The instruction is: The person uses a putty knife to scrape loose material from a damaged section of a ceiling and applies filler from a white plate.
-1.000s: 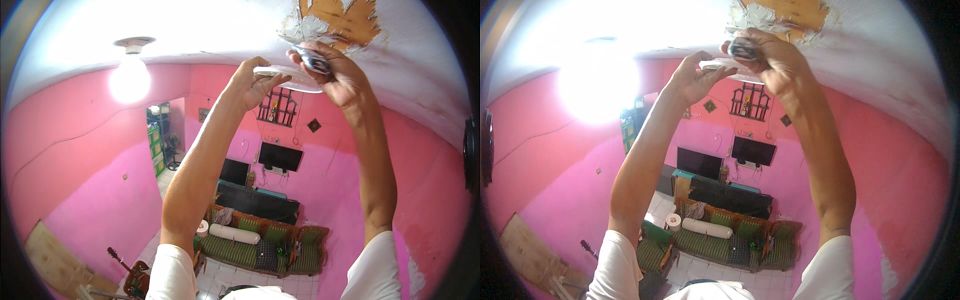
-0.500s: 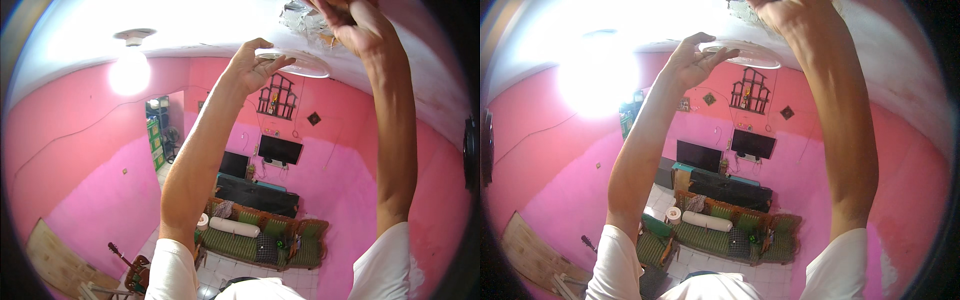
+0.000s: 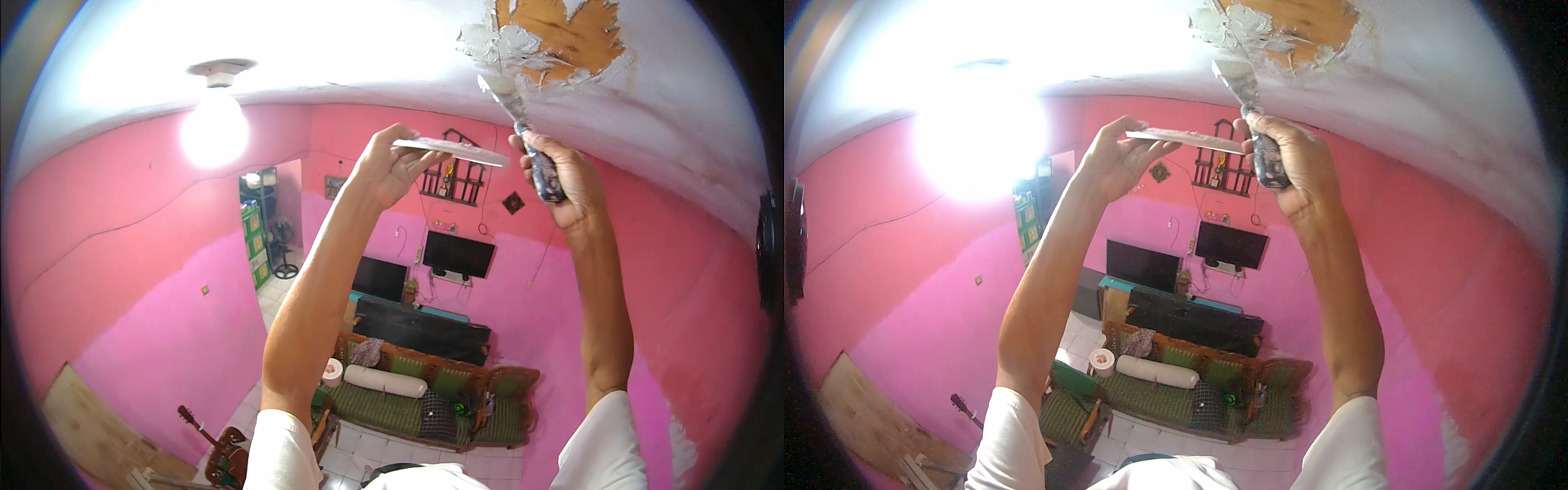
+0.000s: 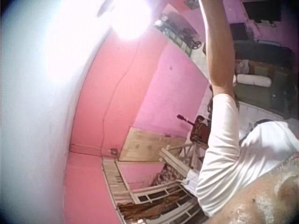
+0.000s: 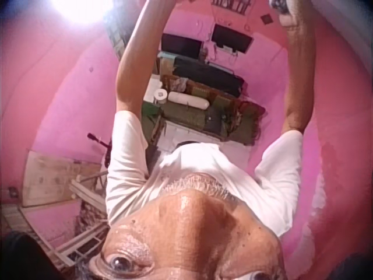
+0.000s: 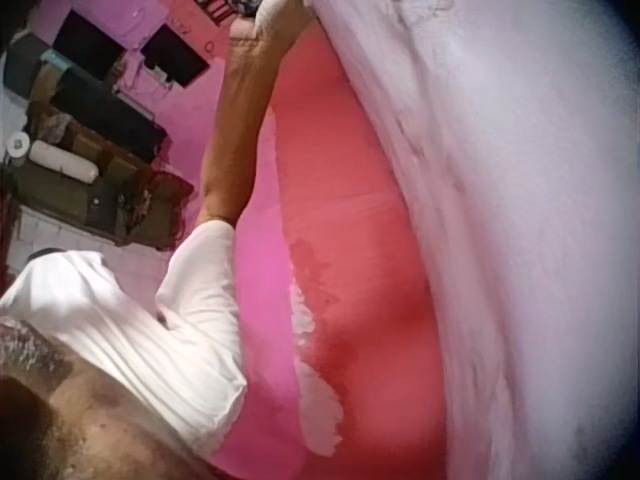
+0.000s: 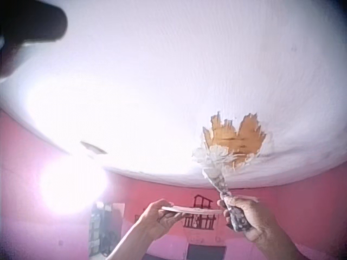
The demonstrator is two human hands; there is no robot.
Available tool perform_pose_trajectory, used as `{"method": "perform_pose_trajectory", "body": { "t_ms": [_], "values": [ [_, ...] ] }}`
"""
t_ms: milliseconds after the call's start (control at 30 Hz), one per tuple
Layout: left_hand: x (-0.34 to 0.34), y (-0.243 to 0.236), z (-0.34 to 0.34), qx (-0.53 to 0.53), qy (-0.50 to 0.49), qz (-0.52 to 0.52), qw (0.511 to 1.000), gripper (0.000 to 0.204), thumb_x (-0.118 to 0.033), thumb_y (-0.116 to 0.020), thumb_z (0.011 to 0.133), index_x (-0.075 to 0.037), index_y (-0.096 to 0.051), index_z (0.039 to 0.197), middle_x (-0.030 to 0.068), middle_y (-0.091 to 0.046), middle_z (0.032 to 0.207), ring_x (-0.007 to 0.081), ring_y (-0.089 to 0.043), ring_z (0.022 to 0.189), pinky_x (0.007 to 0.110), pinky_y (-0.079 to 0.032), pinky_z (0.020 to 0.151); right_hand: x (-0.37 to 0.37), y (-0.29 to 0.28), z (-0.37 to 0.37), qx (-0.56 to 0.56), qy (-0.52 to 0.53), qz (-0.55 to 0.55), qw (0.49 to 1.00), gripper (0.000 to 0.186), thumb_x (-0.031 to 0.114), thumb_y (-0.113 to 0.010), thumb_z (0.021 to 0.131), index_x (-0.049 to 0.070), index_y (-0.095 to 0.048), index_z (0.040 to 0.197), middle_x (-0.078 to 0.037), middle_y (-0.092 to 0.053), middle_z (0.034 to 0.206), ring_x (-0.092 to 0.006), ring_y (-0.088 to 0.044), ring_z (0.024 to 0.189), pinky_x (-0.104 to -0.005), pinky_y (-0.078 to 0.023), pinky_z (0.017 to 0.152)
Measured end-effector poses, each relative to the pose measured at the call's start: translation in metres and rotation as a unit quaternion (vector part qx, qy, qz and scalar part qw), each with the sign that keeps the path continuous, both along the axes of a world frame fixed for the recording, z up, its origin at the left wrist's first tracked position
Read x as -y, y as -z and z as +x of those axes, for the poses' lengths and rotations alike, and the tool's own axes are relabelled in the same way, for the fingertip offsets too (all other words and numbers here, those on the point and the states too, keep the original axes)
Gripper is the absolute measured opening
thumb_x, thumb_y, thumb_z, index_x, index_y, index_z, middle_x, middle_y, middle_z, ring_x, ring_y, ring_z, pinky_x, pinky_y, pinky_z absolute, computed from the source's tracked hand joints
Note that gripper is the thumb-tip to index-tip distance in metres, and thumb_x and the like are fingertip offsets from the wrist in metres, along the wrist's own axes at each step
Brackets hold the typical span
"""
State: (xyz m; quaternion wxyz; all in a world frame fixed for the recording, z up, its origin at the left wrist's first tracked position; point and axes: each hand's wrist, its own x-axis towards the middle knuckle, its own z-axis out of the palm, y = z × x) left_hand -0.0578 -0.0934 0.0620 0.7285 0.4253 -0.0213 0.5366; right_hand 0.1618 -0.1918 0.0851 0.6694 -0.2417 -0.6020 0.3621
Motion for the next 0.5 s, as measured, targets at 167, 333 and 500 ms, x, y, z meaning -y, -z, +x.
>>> {"method": "perform_pose_trajectory", "body": {
  "t_ms": [167, 333, 500],
  "values": [
    [-0.015, 0.024, -0.003, -0.019, -0.038, -0.005, 0.999, 0.045, -0.01, -0.052, 0.078, 0.019, -0.033, 0.106, 0.0315, -0.046, 0.106, 0.0373, -0.056, 0.097, 0.032, -0.054, 0.083, -0.042, 0.001, -0.01, -0.055, -0.011, -0.022, 0.998, 0.025, 0.012, -0.065, 0.078, -0.004, -0.058, 0.096, -0.011, -0.064, 0.083, -0.0125, -0.057, 0.058, -0.0232, -0.048, 0.05],
    [-0.014, 0.037, 0.012, -0.046, -0.076, -0.015, 0.996, 0.038, -0.011, -0.054, 0.077, 0.015, -0.039, 0.1, 0.0281, -0.049, 0.103, 0.0353, -0.058, 0.095, 0.032, -0.054, 0.084, -0.073, -0.006, -0.026, -0.132, -0.03, 0.003, 0.991, 0.019, 0.005, -0.063, 0.078, -0.007, -0.057, 0.09, -0.016, -0.062, 0.077, -0.0197, -0.061, 0.06, -0.0298, -0.053, 0.054],
    [-0.033, 0.043, 0.018, -0.043, -0.051, -0.014, 0.998, 0.037, -0.011, -0.055, 0.076, 0.014, -0.04, 0.098, 0.0272, -0.05, 0.103, 0.0358, -0.058, 0.092, 0.032, -0.055, 0.082, -0.086, -0.009, -0.041, -0.183, -0.028, 0.012, 0.983, 0.016, 0.003, -0.061, 0.078, -0.008, -0.055, 0.088, -0.015, -0.06, 0.077, -0.0204, -0.061, 0.059, -0.0309, -0.054, 0.052]
  ]
}}
